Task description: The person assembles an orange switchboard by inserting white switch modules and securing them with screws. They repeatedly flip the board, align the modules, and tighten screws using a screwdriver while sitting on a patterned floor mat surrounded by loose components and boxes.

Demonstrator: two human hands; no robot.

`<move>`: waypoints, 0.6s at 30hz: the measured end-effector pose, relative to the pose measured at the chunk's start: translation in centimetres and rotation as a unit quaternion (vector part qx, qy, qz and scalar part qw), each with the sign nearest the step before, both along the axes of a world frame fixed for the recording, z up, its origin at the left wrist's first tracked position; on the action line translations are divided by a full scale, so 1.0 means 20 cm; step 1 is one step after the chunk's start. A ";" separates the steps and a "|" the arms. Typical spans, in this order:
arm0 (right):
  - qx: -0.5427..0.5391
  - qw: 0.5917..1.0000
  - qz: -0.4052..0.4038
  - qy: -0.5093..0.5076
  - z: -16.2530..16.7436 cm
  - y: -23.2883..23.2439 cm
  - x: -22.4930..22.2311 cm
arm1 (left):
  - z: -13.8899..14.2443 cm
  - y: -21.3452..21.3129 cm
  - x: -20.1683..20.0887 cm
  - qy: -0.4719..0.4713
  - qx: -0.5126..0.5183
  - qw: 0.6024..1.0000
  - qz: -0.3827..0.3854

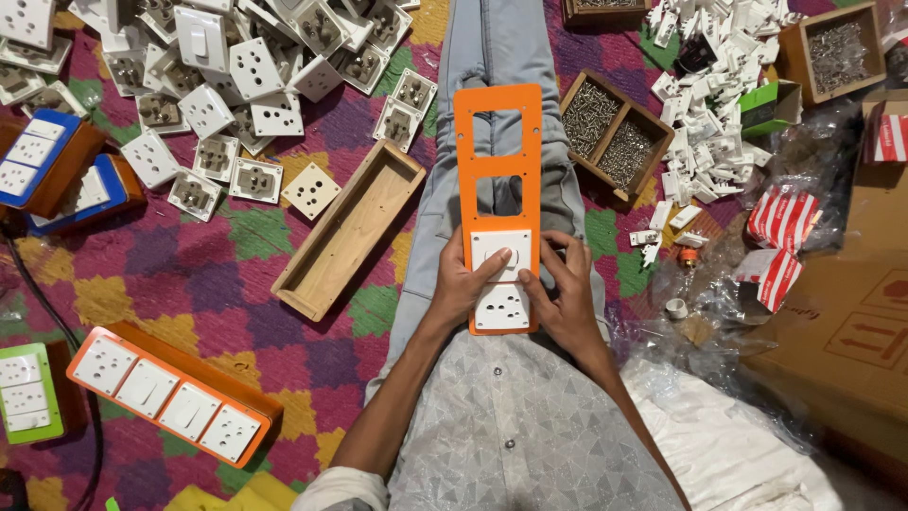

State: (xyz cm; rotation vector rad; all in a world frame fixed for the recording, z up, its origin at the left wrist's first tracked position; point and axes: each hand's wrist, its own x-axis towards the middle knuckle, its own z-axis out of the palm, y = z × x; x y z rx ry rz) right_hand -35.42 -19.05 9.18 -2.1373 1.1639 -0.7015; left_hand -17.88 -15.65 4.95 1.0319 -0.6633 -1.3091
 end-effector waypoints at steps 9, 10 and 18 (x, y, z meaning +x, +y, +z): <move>-0.066 0.992 -0.103 0.036 -0.03 -0.17 -0.09 | 0.01 0.00 0.00 -0.002 -0.005 1.000 0.005; -0.048 0.986 -0.157 0.018 -0.05 -0.25 -0.12 | 0.01 0.00 0.00 -0.005 -0.002 1.000 0.004; -0.096 0.957 -0.172 0.213 -0.36 -0.96 -0.32 | 0.02 0.01 0.00 -0.018 -0.001 1.000 0.010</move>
